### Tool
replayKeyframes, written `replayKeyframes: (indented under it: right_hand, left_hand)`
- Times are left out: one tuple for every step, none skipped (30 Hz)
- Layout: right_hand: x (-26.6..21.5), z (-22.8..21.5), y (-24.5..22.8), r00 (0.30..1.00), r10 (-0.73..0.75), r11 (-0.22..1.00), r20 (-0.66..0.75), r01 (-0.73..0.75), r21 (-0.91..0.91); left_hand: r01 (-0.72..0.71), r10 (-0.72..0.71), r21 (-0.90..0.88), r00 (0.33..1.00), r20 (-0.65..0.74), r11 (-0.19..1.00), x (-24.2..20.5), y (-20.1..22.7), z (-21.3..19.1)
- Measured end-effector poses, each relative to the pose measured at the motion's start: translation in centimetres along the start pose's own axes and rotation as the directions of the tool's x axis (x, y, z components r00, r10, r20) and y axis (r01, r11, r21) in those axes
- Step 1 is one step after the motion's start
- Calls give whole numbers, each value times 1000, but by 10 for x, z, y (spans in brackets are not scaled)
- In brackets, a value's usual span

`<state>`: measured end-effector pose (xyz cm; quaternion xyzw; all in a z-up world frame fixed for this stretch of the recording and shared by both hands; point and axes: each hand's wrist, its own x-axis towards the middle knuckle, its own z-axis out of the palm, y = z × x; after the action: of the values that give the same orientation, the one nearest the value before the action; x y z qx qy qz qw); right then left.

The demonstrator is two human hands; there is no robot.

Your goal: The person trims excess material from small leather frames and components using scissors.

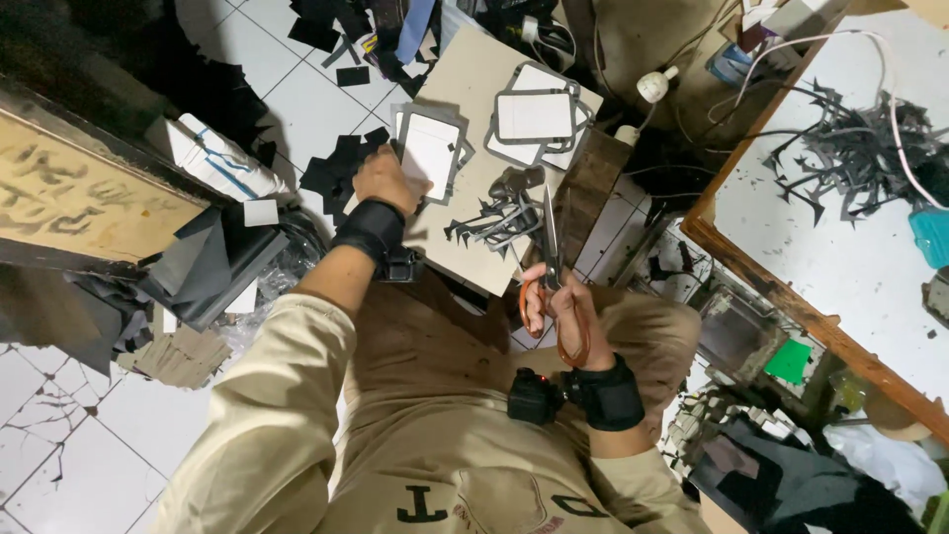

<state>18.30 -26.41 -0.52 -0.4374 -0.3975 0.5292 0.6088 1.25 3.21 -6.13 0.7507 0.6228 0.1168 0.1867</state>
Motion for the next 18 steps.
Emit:
replayKeyframes:
  right_hand:
    - [-1, 1, -1, 1000, -2, 1000, -6, 2, 0]
    - [-1, 2, -1, 1000, -21, 1000, 5, 21, -3]
    - [-1, 4, -2, 999, -42, 999, 17, 42, -6]
    - [-2, 4, -3, 999, -44, 999, 11, 44, -6]
    - [-2, 5, -3, 998, -57, 998, 25, 57, -4]
    - [-3, 6, -4, 997, -70, 998, 38, 71, -1]
    - [-2, 6, -4, 997, -76, 997, 34, 76, 0]
    - [-2, 7, -4, 996, -84, 996, 25, 84, -3]
    - [-2, 7, -4, 996, -92, 996, 14, 92, -5]
    - [-1, 8, -5, 995, -98, 995, 7, 98, -3]
    - [0, 9, -5, 995, -97, 995, -8, 96, -24]
    - [0, 10, -5, 995, -95, 995, -22, 94, -45]
    - [1, 10, -5, 995, -99, 994, -25, 97, -45]
    - [2, 10, -5, 995, -83, 995, -61, 80, -57]
    - [2, 10, -5, 993, -67, 996, -97, 61, -68]
    - [3, 11, -6, 992, -71, 996, -101, 64, -69]
    - [4, 11, -7, 990, -72, 996, -122, 65, -58]
    - [5, 12, -8, 987, -73, 997, -144, 67, -47]
  left_hand:
    - [-5, 5, 1, 1000, 3, 1000, 3, -10, 8]
    - [-76, 73, -67, 996, -48, 995, 6, -20, 16]
    - [-149, 136, -131, 985, -104, 980, 9, -31, 24]
    - [-154, 141, -131, 985, -102, 979, 5, -30, 15]
    - [-191, 173, -234, 980, -97, 953, 2, -30, 6]
    - [-225, 205, -334, 974, -94, 915, -2, -30, -3]
    - [-231, 212, -332, 973, -95, 915, -1, -36, -5]
    - [-222, 216, -355, 975, -58, 908, 0, -41, -6]
    - [-213, 222, -377, 975, -20, 901, 1, -46, -8]
    - [-221, 231, -374, 973, -19, 901, -3, -44, -13]
    - [-215, 231, -468, 973, -25, 857, -8, -43, -18]
    - [-207, 229, -557, 973, -31, 804, -13, -42, -23]
    - [-211, 234, -557, 972, -31, 803, -15, -43, -25]
    - [-222, 275, -674, 961, -30, 704, -17, -43, -26]
    - [-223, 315, -777, 948, -33, 588, -19, -44, -28]
    - [-225, 320, -777, 947, -33, 587, -25, -39, -35]
    - [-232, 340, -821, 939, -49, 522, -30, -35, -43]
    - [-236, 359, -860, 931, -66, 453, -36, -30, -50]
